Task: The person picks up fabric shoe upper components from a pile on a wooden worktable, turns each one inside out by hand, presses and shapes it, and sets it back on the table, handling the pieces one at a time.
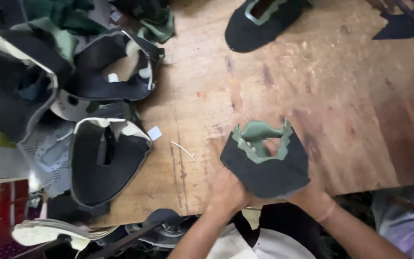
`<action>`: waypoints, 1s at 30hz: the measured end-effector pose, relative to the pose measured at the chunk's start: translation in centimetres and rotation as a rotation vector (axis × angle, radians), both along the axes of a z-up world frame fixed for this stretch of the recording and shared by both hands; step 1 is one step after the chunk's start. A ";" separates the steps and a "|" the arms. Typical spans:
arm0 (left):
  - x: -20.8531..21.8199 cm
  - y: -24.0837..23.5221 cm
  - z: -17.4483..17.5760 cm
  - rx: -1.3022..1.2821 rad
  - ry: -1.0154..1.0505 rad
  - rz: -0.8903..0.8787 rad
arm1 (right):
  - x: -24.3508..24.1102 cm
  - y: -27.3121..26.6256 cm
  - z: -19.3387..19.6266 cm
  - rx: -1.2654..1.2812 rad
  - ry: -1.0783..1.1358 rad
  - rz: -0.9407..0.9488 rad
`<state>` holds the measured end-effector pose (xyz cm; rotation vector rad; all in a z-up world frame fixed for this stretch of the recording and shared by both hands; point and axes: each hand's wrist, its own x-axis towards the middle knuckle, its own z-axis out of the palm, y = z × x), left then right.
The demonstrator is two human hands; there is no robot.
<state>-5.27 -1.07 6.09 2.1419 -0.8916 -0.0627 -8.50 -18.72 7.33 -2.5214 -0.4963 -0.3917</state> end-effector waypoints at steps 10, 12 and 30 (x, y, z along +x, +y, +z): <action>0.0 2.8 -3.4 -0.121 -0.186 0.512 | 1.9 -0.7 0.1 0.003 -0.034 0.033; 2.8 2.4 0.5 -0.433 -0.117 0.485 | 1.6 -0.6 -1.8 -0.110 0.176 0.042; 2.3 3.5 -0.4 -0.237 -0.150 0.792 | 1.9 3.6 0.0 -0.326 0.027 -0.060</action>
